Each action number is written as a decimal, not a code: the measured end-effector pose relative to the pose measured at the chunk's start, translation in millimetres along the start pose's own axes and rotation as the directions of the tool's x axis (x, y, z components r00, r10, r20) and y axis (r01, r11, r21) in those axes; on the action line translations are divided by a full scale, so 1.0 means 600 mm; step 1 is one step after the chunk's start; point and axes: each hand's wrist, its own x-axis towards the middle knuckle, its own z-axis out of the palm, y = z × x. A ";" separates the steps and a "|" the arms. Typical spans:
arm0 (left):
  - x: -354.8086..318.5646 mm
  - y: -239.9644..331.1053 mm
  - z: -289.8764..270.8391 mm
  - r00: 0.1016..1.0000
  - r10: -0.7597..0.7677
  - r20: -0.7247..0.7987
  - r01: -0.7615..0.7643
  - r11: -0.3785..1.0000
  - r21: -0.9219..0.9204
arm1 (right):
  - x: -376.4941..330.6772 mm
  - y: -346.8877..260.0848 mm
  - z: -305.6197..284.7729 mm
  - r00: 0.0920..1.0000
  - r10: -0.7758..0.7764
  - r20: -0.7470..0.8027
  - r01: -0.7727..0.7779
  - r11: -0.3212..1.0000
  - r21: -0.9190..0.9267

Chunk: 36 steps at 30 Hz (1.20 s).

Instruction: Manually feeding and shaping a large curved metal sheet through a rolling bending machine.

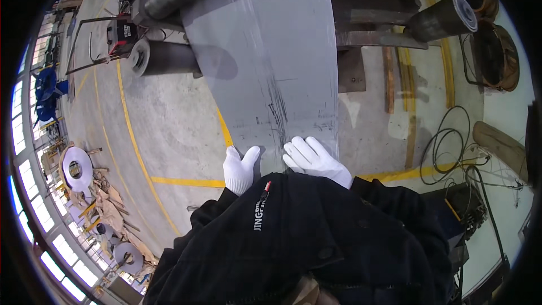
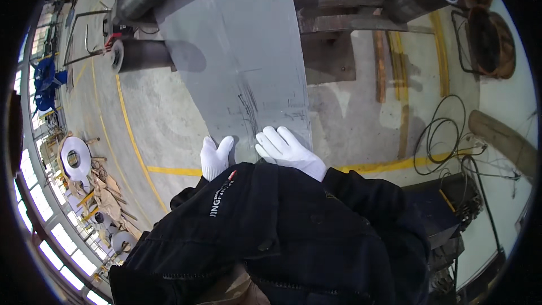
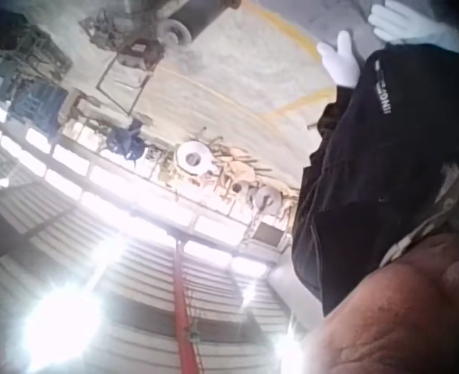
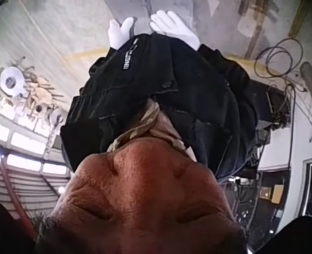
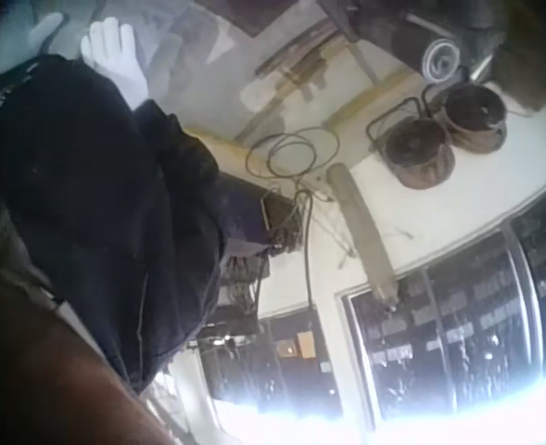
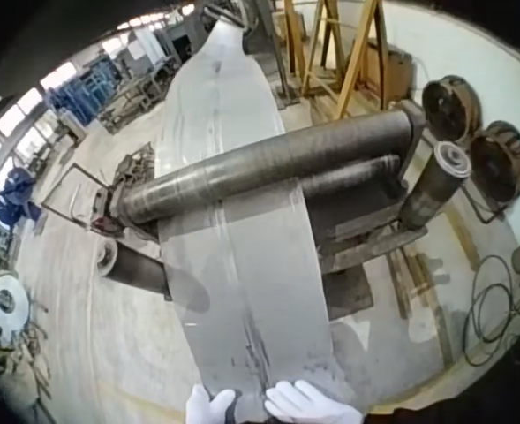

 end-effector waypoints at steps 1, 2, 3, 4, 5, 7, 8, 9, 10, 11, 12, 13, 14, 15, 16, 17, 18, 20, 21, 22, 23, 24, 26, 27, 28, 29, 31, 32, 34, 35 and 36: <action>0.007 -0.005 0.004 1.000 0.007 0.003 -0.006 0.997 -0.074 | 0.003 0.003 0.005 1.000 0.003 -0.002 -0.003 1.000 0.005; 0.014 -0.014 0.009 1.000 0.005 0.002 -0.005 0.997 -0.083 | 0.006 0.012 0.014 1.000 0.003 -0.007 -0.003 1.000 0.000; 0.021 -0.023 0.013 1.000 0.004 0.000 -0.004 0.996 -0.092 | 0.013 0.023 0.014 1.000 -0.007 0.012 0.007 1.000 -0.014; 0.026 -0.033 0.016 1.000 0.003 -0.002 -0.003 0.995 -0.102 | 0.014 0.025 0.023 1.000 -0.010 0.017 0.010 1.000 -0.022; 0.036 -0.031 0.025 1.000 0.028 0.003 -0.028 0.994 -0.106 | 0.016 0.037 0.036 1.000 -0.007 0.021 0.007 0.999 -0.038; 0.057 -0.014 0.049 0.995 0.103 -0.014 -0.104 0.986 -0.133 | 0.013 0.058 0.063 0.998 -0.023 0.057 0.030 0.993 -0.111; 0.070 -0.039 0.062 0.996 0.086 -0.040 -0.090 0.990 -0.110 | 0.014 0.070 0.075 0.993 -0.048 0.108 0.066 0.984 -0.163; 0.083 -0.067 0.067 0.997 0.063 -0.055 -0.067 0.994 -0.083 | 0.022 0.083 0.082 0.984 -0.066 0.165 0.099 0.975 -0.201; 0.094 -0.096 0.074 0.997 0.040 -0.070 -0.044 0.997 -0.058 | 0.023 0.098 0.098 0.989 -0.092 0.112 0.114 0.971 -0.211; 0.111 -0.029 0.100 0.982 0.149 -0.114 -0.165 0.975 -0.149 | 0.021 0.112 0.120 0.994 -0.097 0.053 0.106 0.967 -0.233; 0.119 -0.057 0.100 0.984 0.132 -0.117 -0.162 0.940 -0.300 | 0.029 0.112 0.128 0.990 -0.115 0.083 0.131 0.967 -0.220; 0.123 -0.086 0.103 0.961 0.226 -0.156 -0.251 0.953 -0.167 | 0.037 0.126 0.146 0.981 -0.097 0.170 0.133 0.967 -0.215; 0.151 -0.076 0.119 0.908 0.347 -0.233 -0.367 0.929 -0.045 | 0.052 0.144 0.174 0.960 -0.078 0.268 0.145 0.960 -0.241; 0.132 -0.087 0.114 0.874 0.421 -0.241 -0.471 0.857 -0.210 | 0.050 0.116 0.168 0.945 -0.067 0.319 0.146 0.962 -0.230; 0.138 -0.095 0.117 0.912 0.355 -0.207 -0.381 0.919 -0.101 | 0.037 0.113 0.156 0.970 -0.069 0.233 0.114 0.977 -0.182; 0.106 -0.090 0.091 0.959 0.234 -0.161 -0.230 0.972 0.043 | 0.023 0.077 0.135 0.983 -0.088 0.162 0.102 0.992 -0.077; 0.108 -0.062 0.078 0.976 0.166 -0.145 -0.142 0.976 0.164 | 0.000 0.085 0.131 0.966 -0.161 -0.203 0.128 0.978 -0.166; 0.102 -0.053 0.071 0.964 0.231 -0.134 -0.196 0.952 0.235 | -0.007 0.085 0.136 0.965 -0.165 -0.204 0.128 0.975 -0.183; 0.095 -0.053 0.066 0.956 0.266 -0.127 -0.227 0.939 0.257 | -0.016 0.070 0.128 0.971 -0.155 -0.182 0.125 0.978 -0.167; 0.087 -0.052 0.060 0.946 0.300 -0.120 -0.258 0.925 0.279 | -0.026 0.058 0.119 0.977 -0.145 -0.159 0.121 0.981 -0.152; 0.068 -0.050 0.052 0.958 0.271 -0.097 -0.236 0.933 0.272 | -0.031 0.038 0.067 0.987 -0.046 -0.151 0.043 0.999 -0.027; 0.051 -0.046 0.044 0.967 0.242 -0.075 -0.214 0.940 0.264 | -0.036 0.020 0.050 0.993 -0.054 -0.105 0.052 0.998 -0.025; 0.018 -0.033 0.029 0.976 0.214 -0.041 -0.197 0.948 0.251 | -0.050 -0.017 0.021 0.998 -0.060 0.002 0.060 0.998 -0.014; 0.010 -0.024 0.024 0.977 0.209 -0.039 -0.194 0.950 0.246 | -0.053 -0.026 0.013 0.998 -0.062 0.017 0.063 0.997 -0.044; 0.008 -0.014 0.018 0.978 0.205 -0.038 -0.190 0.952 0.241 | -0.050 -0.027 0.004 0.997 -0.065 0.032 0.067 0.995 -0.075; 0.003 -0.013 0.016 0.976 0.214 -0.032 -0.200 0.950 0.239 | -0.054 -0.035 -0.004 0.996 -0.064 0.053 0.069 0.992 -0.102; -0.007 -0.012 0.005 0.974 0.224 -0.009 -0.215 0.943 0.256 | -0.048 -0.057 -0.033 1.000 -0.015 0.018 0.013 0.995 0.097; -0.014 -0.014 0.004 0.978 0.210 0.003 -0.204 0.945 0.256 | -0.047 -0.066 -0.055 1.000 0.020 0.007 -0.021 0.981 0.192; -0.024 -0.016 -0.006 0.984 0.180 0.008 -0.175 0.947 0.268 | -0.047 -0.078 -0.101 0.940 0.337 -0.052 -0.301 0.893 0.334; -0.027 -0.011 -0.006 0.984 0.177 0.007 -0.172 0.947 0.271 | -0.060 -0.078 -0.124 0.814 0.579 -0.053 -0.513 0.758 0.402; -0.032 -0.009 -0.008 0.985 0.171 0.014 -0.168 0.942 0.290 | -0.071 -0.086 -0.130 0.619 0.785 -0.026 -0.684 0.555 0.473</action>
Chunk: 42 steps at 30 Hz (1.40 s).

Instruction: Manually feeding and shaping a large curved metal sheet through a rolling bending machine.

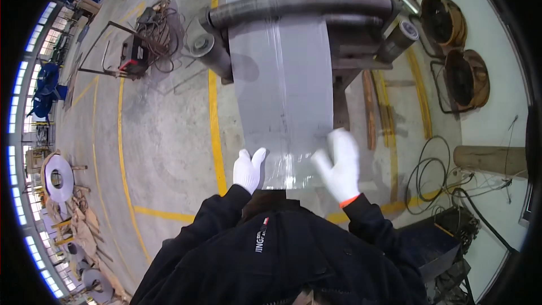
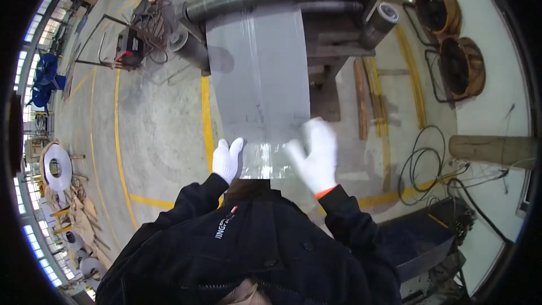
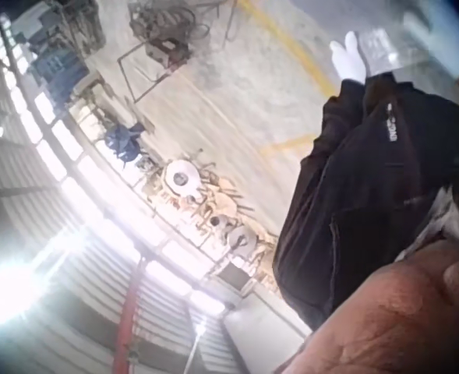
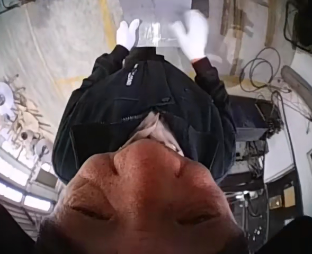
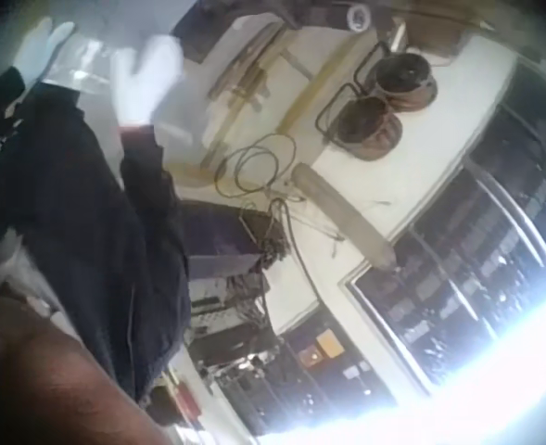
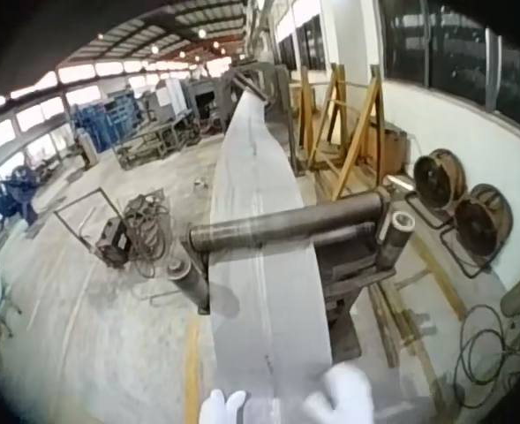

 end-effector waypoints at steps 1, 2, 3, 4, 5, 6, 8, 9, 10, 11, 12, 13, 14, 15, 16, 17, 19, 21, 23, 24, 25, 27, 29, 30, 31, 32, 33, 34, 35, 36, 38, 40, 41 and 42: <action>-0.003 0.004 -0.002 1.000 -0.003 0.009 0.003 1.000 0.020 | -0.004 0.016 0.031 0.969 0.202 -0.141 -0.193 0.978 0.073; -0.001 0.012 0.004 0.999 0.014 0.043 -0.015 0.999 0.032 | -0.010 0.035 0.071 0.864 0.415 -0.284 -0.385 0.909 0.157; -0.002 0.000 0.004 0.999 -0.011 0.040 0.009 0.999 0.052 | -0.009 0.028 0.117 0.864 0.487 -0.131 -0.462 0.868 0.182; -0.005 -0.005 0.001 0.999 -0.031 0.040 0.028 0.998 0.062 | 0.005 -0.006 0.127 0.819 0.545 -0.181 -0.537 0.838 0.091; -0.008 -0.015 -0.001 0.997 -0.051 0.049 0.048 0.997 0.066 | 0.006 -0.003 0.137 0.789 0.586 -0.184 -0.576 0.810 0.110; 0.003 -0.014 0.010 0.997 -0.054 0.047 0.051 0.997 0.059 | 0.020 0.012 0.144 0.763 0.612 -0.206 -0.598 0.790 0.132; 0.022 -0.015 0.030 0.999 -0.046 0.022 0.044 0.998 0.049 | 0.049 0.036 0.171 0.730 0.634 -0.255 -0.620 0.771 0.143; 0.031 -0.015 0.040 0.999 -0.040 0.006 0.040 0.998 0.044 | 0.060 0.047 0.184 0.714 0.642 -0.280 -0.627 0.764 0.151; 0.038 -0.015 0.051 0.999 -0.045 -0.006 0.045 0.998 0.038 | 0.067 0.059 0.193 0.705 0.642 -0.300 -0.633 0.761 0.142; 0.047 -0.015 0.060 0.999 -0.049 -0.021 0.050 0.998 0.038 | 0.078 0.065 0.206 0.696 0.644 -0.317 -0.638 0.758 0.138; 0.056 -0.015 0.069 0.998 -0.052 -0.036 0.053 0.998 0.036 | 0.089 0.071 0.216 0.687 0.644 -0.335 -0.642 0.755 0.135; 0.063 -0.016 0.075 0.996 -0.072 -0.060 0.072 0.997 -0.004 | 0.096 0.079 0.224 0.684 0.659 -0.312 -0.648 0.746 0.155; 0.060 -0.021 0.078 0.991 -0.104 -0.082 0.100 0.994 -0.043 | 0.097 0.078 0.226 0.684 0.674 -0.279 -0.657 0.735 0.169; 0.057 -0.026 0.082 0.985 -0.135 -0.104 0.127 0.988 -0.083 | 0.096 0.077 0.228 0.682 0.688 -0.246 -0.665 0.724 0.182; 0.051 -0.035 0.089 0.982 -0.150 -0.117 0.141 0.986 -0.085 | 0.090 0.079 0.229 0.672 0.706 -0.224 -0.677 0.708 0.200; 0.050 -0.034 0.090 0.978 -0.160 -0.135 0.148 0.985 -0.092 | 0.087 0.080 0.225 0.663 0.720 -0.205 -0.685 0.694 0.221; 0.064 -0.027 0.098 0.961 -0.241 -0.139 0.226 0.967 -0.113 | 0.099 0.092 0.236 0.653 0.723 -0.227 -0.672 0.691 0.266; 0.070 -0.030 0.107 0.952 -0.296 -0.083 0.284 0.949 -0.135 | 0.095 0.113 0.256 0.623 0.753 -0.212 -0.701 0.658 0.277; 0.103 -0.047 0.147 0.965 -0.185 -0.185 0.149 0.970 -0.192 | 0.128 0.129 0.274 0.628 0.716 -0.306 -0.640 0.698 0.322; 0.116 -0.067 0.177 0.961 -0.149 -0.231 0.097 0.970 -0.221 | 0.141 0.145 0.284 0.640 0.707 -0.302 -0.630 0.707 0.320; 0.130 -0.089 0.198 0.952 -0.107 -0.286 0.035 0.968 -0.248 | 0.149 0.161 0.299 0.654 0.694 -0.302 -0.614 0.720 0.325; 0.142 -0.085 0.207 0.967 -0.126 -0.223 -0.013 0.846 -0.533 | 0.152 0.195 0.344 0.672 0.626 -0.396 -0.542 0.780 0.313; 0.169 -0.090 0.220 0.978 -0.136 -0.158 0.035 0.856 -0.517 | 0.168 0.231 0.368 0.663 0.636 -0.395 -0.558 0.771 0.306; 0.179 -0.089 0.221 0.982 -0.138 -0.133 0.051 0.859 -0.509 | 0.177 0.241 0.374 0.661 0.636 -0.398 -0.558 0.771 0.305; 0.169 -0.089 0.222 0.964 -0.133 -0.231 0.016 0.894 -0.447 | 0.161 0.242 0.384 0.665 0.613 -0.428 -0.520 0.790 0.324; 0.168 -0.113 0.224 0.973 -0.090 -0.211 -0.040 0.840 -0.541 | 0.165 0.228 0.389 0.692 0.566 -0.449 -0.449 0.824 0.346; 0.158 -0.101 0.216 0.970 -0.096 -0.222 -0.008 0.905 -0.425 | 0.134 0.211 0.362 0.692 0.626 -0.360 -0.548 0.780 0.303; 0.147 -0.088 0.212 0.968 -0.098 -0.230 0.025 0.953 -0.301 | 0.147 0.202 0.339 0.680 0.660 -0.321 -0.606 0.751 0.261; 0.127 -0.063 0.194 0.963 -0.049 -0.265 -0.049 0.936 -0.349 | 0.116 0.187 0.327 0.673 0.669 -0.314 -0.633 0.741 0.223; 0.103 -0.088 0.183 0.979 -0.087 -0.182 0.027 0.952 -0.306 | 0.095 0.177 0.319 0.676 0.667 -0.313 -0.646 0.741 0.184; 0.114 -0.090 0.176 0.982 -0.087 -0.167 0.038 0.961 -0.275 | 0.071 0.161 0.300 0.690 0.667 -0.282 -0.623 0.745 0.237; 0.077 -0.087 0.168 0.981 -0.089 -0.174 0.045 0.968 -0.245 | 0.049 0.142 0.273 0.691 0.676 -0.255 -0.637 0.737 0.227; 0.072 -0.089 0.175 0.979 -0.089 -0.182 0.043 0.970 -0.241 | 0.060 0.152 0.268 0.710 0.637 -0.301 -0.600 0.771 0.214; 0.068 -0.091 0.179 0.978 -0.087 -0.191 0.041 0.971 -0.237 | 0.056 0.159 0.272 0.715 0.617 -0.328 -0.579 0.786 0.214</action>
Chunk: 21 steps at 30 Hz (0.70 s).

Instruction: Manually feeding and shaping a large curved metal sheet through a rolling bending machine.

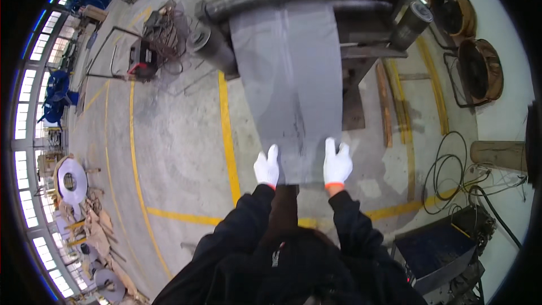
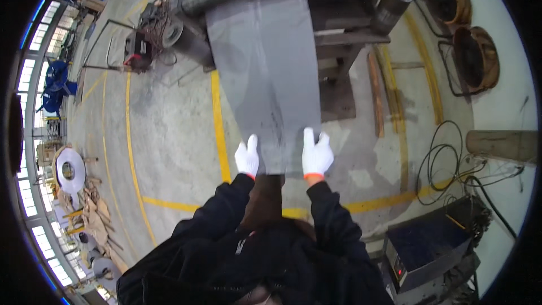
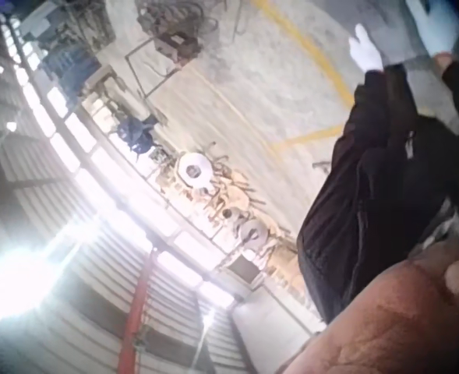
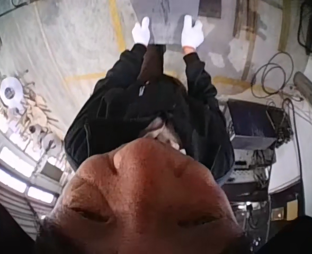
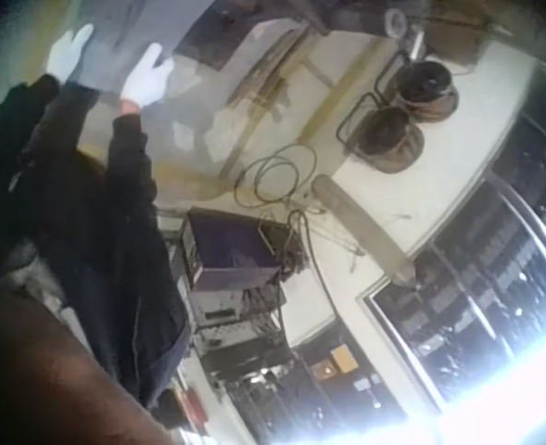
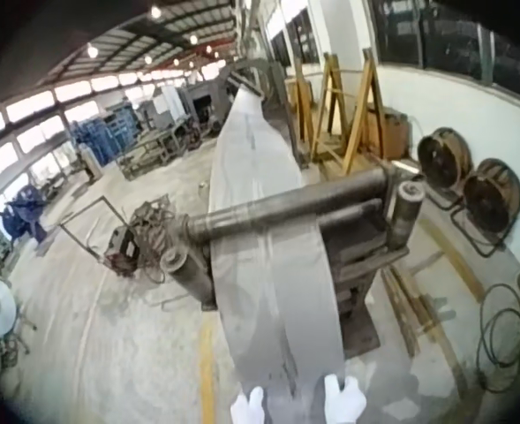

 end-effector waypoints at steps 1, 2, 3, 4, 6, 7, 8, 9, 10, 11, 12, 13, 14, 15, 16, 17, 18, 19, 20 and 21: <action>-0.013 -0.011 -0.018 0.995 -0.086 0.056 0.083 0.995 0.050 | 0.002 0.007 0.005 0.999 -0.025 -0.025 0.026 1.000 0.009; -0.031 -0.037 -0.023 0.995 -0.099 0.023 0.098 0.993 0.060 | -0.020 0.028 0.016 0.999 -0.030 -0.019 0.030 1.000 0.003; -0.014 -0.046 0.000 0.996 -0.083 -0.027 0.084 0.996 0.040 | -0.004 0.028 0.031 1.000 -0.028 -0.007 0.028 0.999 0.014; 0.005 -0.055 0.018 0.995 -0.067 -0.078 0.069 0.997 0.020 | 0.013 0.026 0.046 1.000 -0.029 0.006 0.029 0.999 0.025; 0.026 -0.042 0.046 0.992 -0.123 0.005 0.123 0.992 -0.003 | 0.040 0.051 0.070 1.000 -0.015 -0.014 0.016 1.000 0.023; 0.023 -0.058 0.051 0.990 -0.137 0.029 0.138 0.990 -0.030 | 0.045 0.065 0.081 0.999 -0.016 -0.041 0.017 0.999 0.028; 0.029 -0.078 0.056 0.988 -0.150 0.048 0.152 0.987 -0.049 | 0.044 0.080 0.100 0.998 -0.014 -0.061 0.017 0.999 0.040; 0.034 -0.090 0.084 0.995 -0.088 -0.041 0.081 0.985 -0.151 | 0.046 0.094 0.120 0.997 -0.011 -0.080 0.015 0.999 0.052; 0.043 -0.110 0.090 0.993 -0.114 -0.014 0.110 0.980 -0.165 | 0.049 0.107 0.142 0.998 -0.006 -0.069 0.010 0.998 0.061; 0.054 -0.123 0.099 0.991 -0.133 0.008 0.132 0.972 -0.196 | 0.063 0.112 0.159 0.997 -0.018 -0.070 0.023 0.997 0.071; 0.066 -0.136 0.112 0.988 -0.150 0.033 0.154 0.962 -0.226 | 0.078 0.118 0.175 0.997 -0.029 -0.070 0.035 0.996 0.081; 0.081 -0.148 0.131 0.991 -0.122 0.051 0.132 0.952 -0.278 | 0.098 0.123 0.192 0.994 -0.059 -0.087 0.069 0.991 0.117; 0.091 -0.151 0.146 0.997 -0.077 0.003 0.075 0.961 -0.266 | 0.109 0.130 0.206 0.993 -0.066 -0.101 0.078 0.990 0.121; 0.092 -0.145 0.149 0.998 -0.026 -0.054 0.011 0.967 -0.255 | 0.110 0.134 0.214 0.990 -0.079 -0.117 0.094 0.987 0.132; 0.100 -0.140 0.155 0.993 0.024 -0.112 -0.051 0.969 -0.241 | 0.120 0.136 0.223 0.987 -0.091 -0.132 0.110 0.984 0.143; 0.105 -0.140 0.151 0.998 -0.003 -0.059 -0.009 0.979 -0.205 | 0.122 0.127 0.216 0.989 -0.073 -0.128 0.089 0.988 0.129; 0.097 -0.130 0.141 0.999 -0.029 -0.021 0.023 0.971 -0.240 | 0.108 0.129 0.209 0.992 -0.061 -0.107 0.071 0.993 0.097; 0.080 -0.146 0.133 0.999 -0.049 -0.009 0.046 0.974 -0.222 | 0.092 0.132 0.200 0.995 -0.048 -0.086 0.054 0.996 0.065; 0.061 -0.137 0.117 0.998 -0.062 0.012 0.063 0.976 -0.208 | 0.078 0.132 0.180 0.997 -0.032 -0.077 0.035 0.999 0.032; 0.045 -0.126 0.102 0.994 -0.095 0.052 0.103 0.981 -0.163 | 0.066 0.130 0.160 0.997 -0.034 -0.074 0.035 0.999 0.017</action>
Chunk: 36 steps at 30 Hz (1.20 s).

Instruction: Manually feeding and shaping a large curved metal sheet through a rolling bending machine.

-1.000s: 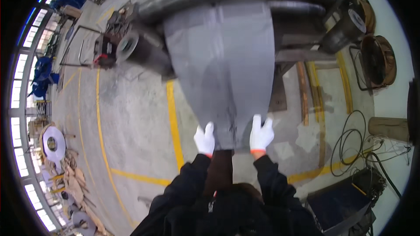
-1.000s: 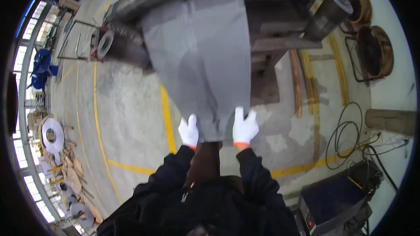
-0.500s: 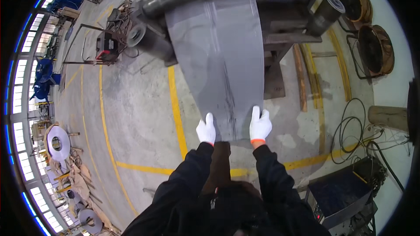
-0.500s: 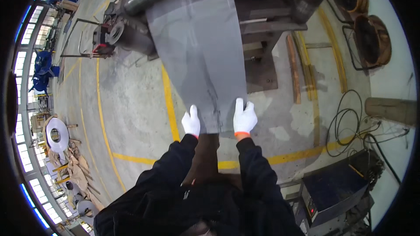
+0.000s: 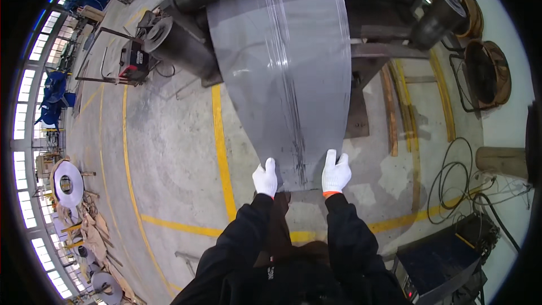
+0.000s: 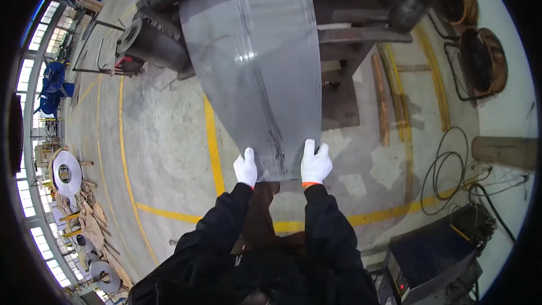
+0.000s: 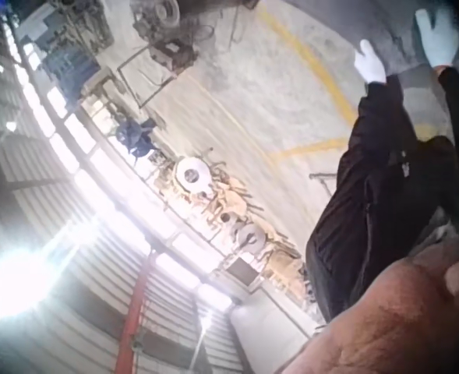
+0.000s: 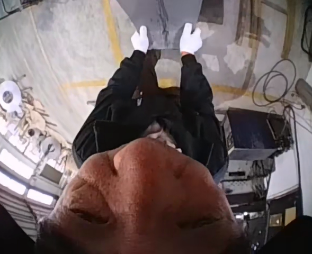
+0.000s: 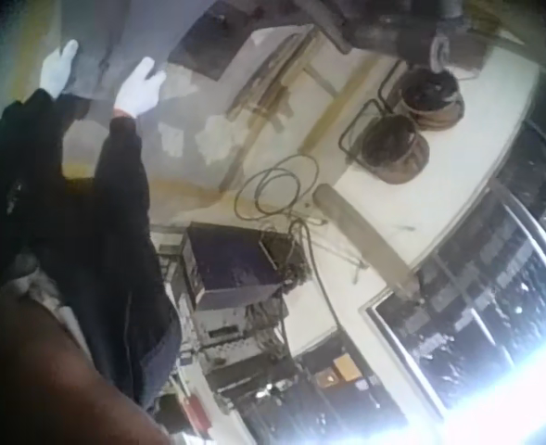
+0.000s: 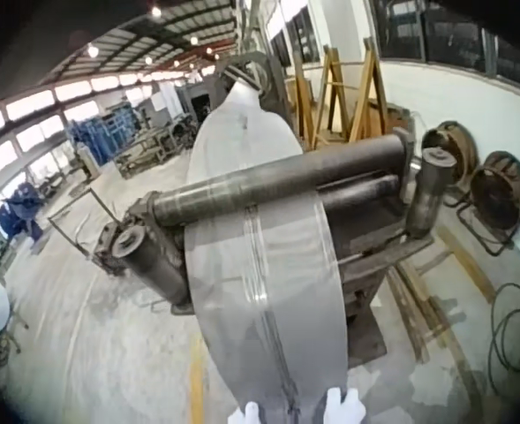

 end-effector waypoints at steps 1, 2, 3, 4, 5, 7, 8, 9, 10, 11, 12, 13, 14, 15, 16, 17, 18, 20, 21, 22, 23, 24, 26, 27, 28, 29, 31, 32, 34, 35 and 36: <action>-0.016 0.015 -0.012 0.999 -0.040 0.033 0.039 0.998 0.047 | -0.008 -0.002 -0.020 1.000 0.000 0.003 0.000 1.000 -0.015; -0.041 0.026 -0.032 0.994 -0.089 0.056 0.083 0.991 0.102 | -0.024 -0.002 -0.039 1.000 0.002 0.019 -0.001 1.000 -0.031; -0.062 0.015 -0.037 0.998 -0.056 0.028 0.053 0.994 0.096 | -0.040 -0.001 -0.057 0.999 0.005 0.035 -0.003 0.999 -0.046; -0.079 -0.008 -0.034 1.000 -0.023 0.001 0.023 0.996 0.091 | -0.057 0.000 -0.075 0.999 0.009 0.051 -0.006 0.998 -0.062; -0.086 -0.007 -0.029 1.000 0.017 -0.024 -0.015 0.997 0.081 | -0.063 0.005 -0.080 0.998 0.018 0.062 -0.014 0.998 -0.061; -0.091 -0.004 -0.043 0.999 -0.036 0.037 0.032 0.994 0.103 | -0.072 0.011 -0.086 0.996 0.037 0.086 -0.031 0.998 -0.061; -0.076 -0.003 -0.033 0.996 -0.071 0.060 0.064 0.993 0.099 | -0.061 0.017 -0.069 0.999 0.016 0.037 -0.015 0.999 -0.041; -0.067 -0.004 -0.025 0.991 -0.105 0.082 0.097 0.991 0.095 | -0.059 0.027 -0.061 0.999 0.026 0.037 -0.025 0.999 -0.037; -0.073 -0.006 -0.022 0.995 -0.087 0.043 0.081 0.989 0.120 | -0.056 0.036 -0.053 0.999 0.035 0.037 -0.034 0.999 -0.032; -0.066 -0.024 -0.013 0.998 -0.063 0.029 0.059 0.992 0.109 | -0.054 0.050 -0.040 0.998 0.049 0.039 -0.048 0.998 -0.031; -0.055 -0.044 -0.002 0.999 -0.038 0.016 0.036 0.995 0.097 | -0.051 0.062 -0.025 0.999 0.035 0.031 -0.034 0.999 -0.026; -0.043 -0.064 0.007 1.000 -0.013 0.002 0.012 0.996 0.086 | -0.050 0.073 -0.010 1.000 0.021 0.024 -0.020 1.000 -0.021; -0.027 -0.108 0.022 1.000 -0.009 0.001 0.009 0.999 -0.040 | -0.030 0.078 0.013 1.000 -0.001 0.005 0.001 1.000 -0.007; -0.013 -0.118 0.031 0.999 -0.042 0.022 0.043 0.998 -0.048 | -0.018 0.097 0.038 1.000 -0.004 0.016 0.004 1.000 0.025; 0.000 -0.128 0.038 0.996 -0.077 0.043 0.079 0.995 -0.054 | -0.006 0.115 0.063 1.000 -0.007 0.027 0.005 0.998 0.056; 0.022 -0.141 0.051 0.994 -0.100 0.055 0.103 0.992 -0.066 | 0.012 0.116 0.090 0.999 -0.021 0.037 0.017 0.995 0.099; 0.045 -0.155 0.076 0.999 0.028 -0.026 -0.030 0.997 -0.072 | 0.034 0.121 0.108 0.998 -0.066 0.017 0.064 0.991 0.116; 0.104 -0.168 0.112 0.996 0.068 -0.058 -0.069 0.998 -0.005 | 0.086 0.120 0.156 0.992 -0.126 -0.030 0.129 0.964 0.232; 0.127 -0.168 0.125 0.993 0.093 -0.073 -0.091 0.995 0.028 | 0.102 0.119 0.177 0.986 -0.154 -0.060 0.164 0.943 0.289; 0.129 -0.179 0.130 0.969 0.196 -0.147 -0.202 0.979 -0.027 | 0.097 0.128 0.197 0.965 -0.220 -0.142 0.256 0.910 0.326; 0.126 -0.179 0.129 0.978 0.167 -0.125 -0.172 0.985 -0.028 | 0.093 0.134 0.198 0.964 -0.220 -0.151 0.257 0.917 0.306; 0.119 -0.179 0.127 0.985 0.140 -0.104 -0.144 0.989 -0.029 | 0.088 0.139 0.198 0.962 -0.220 -0.160 0.259 0.923 0.286; 0.094 -0.181 0.110 0.996 0.077 -0.035 -0.076 0.997 0.026 | 0.065 0.145 0.177 0.979 -0.173 -0.104 0.194 0.946 0.260; 0.076 -0.177 0.102 0.997 0.072 -0.012 -0.072 0.997 0.011 | 0.053 0.151 0.158 0.989 -0.132 -0.074 0.144 0.970 0.195; 0.053 -0.174 0.091 0.998 0.069 0.013 -0.069 0.998 -0.003 | 0.034 0.158 0.138 0.995 -0.086 -0.048 0.092 0.988 0.127; 0.022 -0.172 0.074 0.997 0.063 0.046 -0.062 0.998 -0.014 | 0.006 0.162 0.108 0.999 -0.031 -0.027 0.033 0.998 0.052; -0.029 -0.166 0.054 0.997 0.044 0.070 -0.044 0.999 -0.004 | -0.034 0.158 0.051 0.999 -0.040 -0.026 0.040 0.999 0.010; -0.047 -0.150 0.049 0.996 0.052 0.074 -0.053 0.999 0.010 | -0.044 0.161 0.032 0.999 -0.038 -0.038 0.038 0.999 -0.002; -0.073 -0.171 0.032 0.993 0.020 0.113 -0.018 1.000 -0.021 | -0.068 0.155 0.005 1.000 0.022 0.016 -0.022 0.999 -0.041; -0.077 -0.170 0.034 0.993 0.026 0.113 -0.023 0.999 -0.024 | -0.068 0.163 0.008 1.000 0.009 0.000 -0.009 0.999 -0.035; -0.078 -0.168 0.036 0.993 0.032 0.113 -0.029 0.999 -0.025 | -0.066 0.168 0.014 1.000 -0.005 -0.016 0.004 1.000 -0.030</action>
